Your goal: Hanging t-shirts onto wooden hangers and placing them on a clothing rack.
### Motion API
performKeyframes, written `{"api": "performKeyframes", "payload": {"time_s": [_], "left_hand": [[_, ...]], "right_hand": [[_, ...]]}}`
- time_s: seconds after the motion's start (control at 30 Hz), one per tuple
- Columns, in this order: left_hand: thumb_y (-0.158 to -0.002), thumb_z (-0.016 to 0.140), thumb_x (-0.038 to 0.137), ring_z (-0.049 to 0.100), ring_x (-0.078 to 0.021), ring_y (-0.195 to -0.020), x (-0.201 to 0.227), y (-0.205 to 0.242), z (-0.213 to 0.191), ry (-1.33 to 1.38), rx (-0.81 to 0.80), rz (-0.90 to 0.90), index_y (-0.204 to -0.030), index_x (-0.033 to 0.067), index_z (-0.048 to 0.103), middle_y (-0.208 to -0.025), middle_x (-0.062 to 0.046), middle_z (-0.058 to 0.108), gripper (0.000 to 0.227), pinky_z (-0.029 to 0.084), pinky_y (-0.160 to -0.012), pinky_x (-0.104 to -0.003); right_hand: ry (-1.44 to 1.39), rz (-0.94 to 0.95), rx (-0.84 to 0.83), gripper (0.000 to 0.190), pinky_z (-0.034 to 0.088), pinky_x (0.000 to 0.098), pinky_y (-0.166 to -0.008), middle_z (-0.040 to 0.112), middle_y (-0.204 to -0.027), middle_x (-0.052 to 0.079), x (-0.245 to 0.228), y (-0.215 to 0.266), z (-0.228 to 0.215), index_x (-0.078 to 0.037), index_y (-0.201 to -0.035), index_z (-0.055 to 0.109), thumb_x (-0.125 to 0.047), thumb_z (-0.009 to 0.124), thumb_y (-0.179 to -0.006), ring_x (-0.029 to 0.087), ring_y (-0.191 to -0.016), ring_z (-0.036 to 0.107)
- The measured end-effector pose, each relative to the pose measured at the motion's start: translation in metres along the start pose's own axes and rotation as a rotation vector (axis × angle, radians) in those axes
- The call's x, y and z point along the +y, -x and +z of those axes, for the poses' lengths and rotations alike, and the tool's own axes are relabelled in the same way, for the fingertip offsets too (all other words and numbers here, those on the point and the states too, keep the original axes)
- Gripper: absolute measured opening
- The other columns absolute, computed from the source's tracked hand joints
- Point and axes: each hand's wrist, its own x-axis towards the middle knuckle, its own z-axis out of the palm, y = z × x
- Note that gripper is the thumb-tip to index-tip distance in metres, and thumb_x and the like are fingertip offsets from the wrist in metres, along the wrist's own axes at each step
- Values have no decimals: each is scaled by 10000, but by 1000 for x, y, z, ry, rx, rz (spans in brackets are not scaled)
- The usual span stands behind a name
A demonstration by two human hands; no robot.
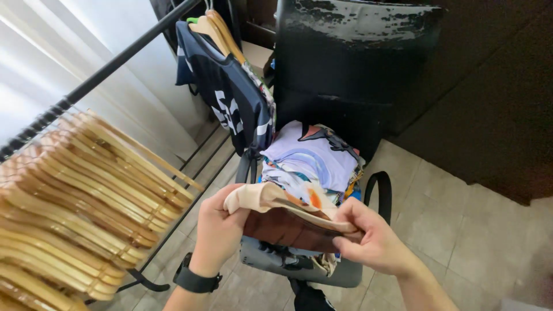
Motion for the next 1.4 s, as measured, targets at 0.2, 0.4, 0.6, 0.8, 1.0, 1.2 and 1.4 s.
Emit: {"api": "performKeyframes", "payload": {"time_s": [0.2,0.4,0.6,0.8,1.0,1.2,1.4], "left_hand": [[-915,473,-68,676,-78,-896,16,68,-86,-52,218,136,-1149,-10,727,-989,-10,753,351,533,-768,-217],[-1002,508,14,624,-92,-666,33,155,-164,41,310,23,-1230,22,714,-820,-49,705,307,462,-562,-225],[-885,508,49,637,-48,-718,27,203,-214,11,377,-64,-1083,23,700,-841,28,692,277,531,-620,-227],[-872,720,201,606,-105,-608,76,229,-198,-145,372,-474,-945,15,774,-677,-3,661,207,501,-526,-302],[-920,681,255,631,-33,-694,46,241,-215,-317,628,-87,-982,36,738,-762,34,725,234,512,-633,-219],[-819,859,296,661,-131,-654,108,226,-202,-439,360,-541,-889,46,811,-745,-52,748,264,515,-600,-275],[-840,737,160,699,-245,-738,95,217,-204,-757,643,-57,-935,31,757,-870,-76,669,161,547,-658,-337]], "right_hand": [[644,36,-74,329,522,254,-689,728,-824,9,-68,-5,63,-96,-1089,728,-8,742,-773,81,-757,655],[519,-319,-92,174,451,262,-668,579,-828,24,-65,-4,119,-24,-986,715,27,733,-821,112,-760,546],[359,-178,-126,156,421,232,-616,593,-755,-31,-69,-14,198,-32,-1055,731,-5,638,-934,75,-697,501],[372,-221,-151,198,487,223,-696,695,-870,-12,-52,-34,232,-17,-1092,725,-11,675,-900,55,-795,592],[296,-182,-201,181,511,223,-750,717,-912,4,-25,-46,226,0,-1090,734,-16,675,-919,58,-841,623],[311,-172,-173,169,517,225,-721,719,-898,-3,-27,-66,221,2,-1073,726,-29,659,-921,57,-814,632],[343,-192,-218,156,472,229,-655,692,-841,-5,-34,-98,216,13,-1051,744,-29,706,-906,57,-748,577]]}}
